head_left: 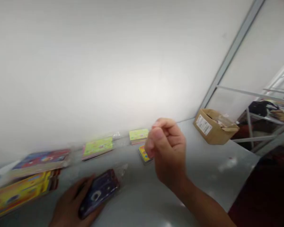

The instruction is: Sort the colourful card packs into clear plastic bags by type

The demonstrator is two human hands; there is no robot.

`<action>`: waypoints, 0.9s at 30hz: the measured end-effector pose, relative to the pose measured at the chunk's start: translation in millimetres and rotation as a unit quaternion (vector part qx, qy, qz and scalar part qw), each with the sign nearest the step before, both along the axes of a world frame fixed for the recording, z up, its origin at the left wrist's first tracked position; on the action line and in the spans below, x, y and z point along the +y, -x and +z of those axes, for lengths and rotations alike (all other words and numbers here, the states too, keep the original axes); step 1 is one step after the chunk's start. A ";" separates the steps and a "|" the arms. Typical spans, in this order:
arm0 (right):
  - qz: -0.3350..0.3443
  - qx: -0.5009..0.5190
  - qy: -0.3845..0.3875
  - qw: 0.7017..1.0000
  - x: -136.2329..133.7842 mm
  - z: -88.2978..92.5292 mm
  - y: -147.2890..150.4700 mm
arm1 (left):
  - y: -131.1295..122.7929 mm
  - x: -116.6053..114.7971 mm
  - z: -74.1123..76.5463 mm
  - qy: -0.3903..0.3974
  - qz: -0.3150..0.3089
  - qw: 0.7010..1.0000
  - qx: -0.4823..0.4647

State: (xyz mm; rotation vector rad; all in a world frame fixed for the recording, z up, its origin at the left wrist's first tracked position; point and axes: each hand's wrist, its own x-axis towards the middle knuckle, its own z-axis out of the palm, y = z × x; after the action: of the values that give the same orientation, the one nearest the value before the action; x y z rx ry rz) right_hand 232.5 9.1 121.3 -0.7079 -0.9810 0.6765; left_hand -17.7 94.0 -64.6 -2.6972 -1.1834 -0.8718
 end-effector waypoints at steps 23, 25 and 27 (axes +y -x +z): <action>0.407 -0.111 0.283 0.862 3.3 -157.9 118.6 | 6.7 -21.3 24.6 0.052 0.068 0.996 0.015; 0.390 -0.141 0.248 0.875 -1.8 -151.8 114.0 | 5.1 -25.5 27.5 0.062 0.072 0.995 0.015; 0.311 -0.191 0.150 0.919 -9.1 -140.1 106.7 | 3.7 -29.7 30.7 0.072 0.073 0.995 0.012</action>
State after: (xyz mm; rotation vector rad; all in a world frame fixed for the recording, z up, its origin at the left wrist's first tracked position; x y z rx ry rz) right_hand 125.8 0.0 -18.8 -0.8174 -1.5103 1.2996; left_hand -21.4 64.3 -33.9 -2.6776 -1.4698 -0.7584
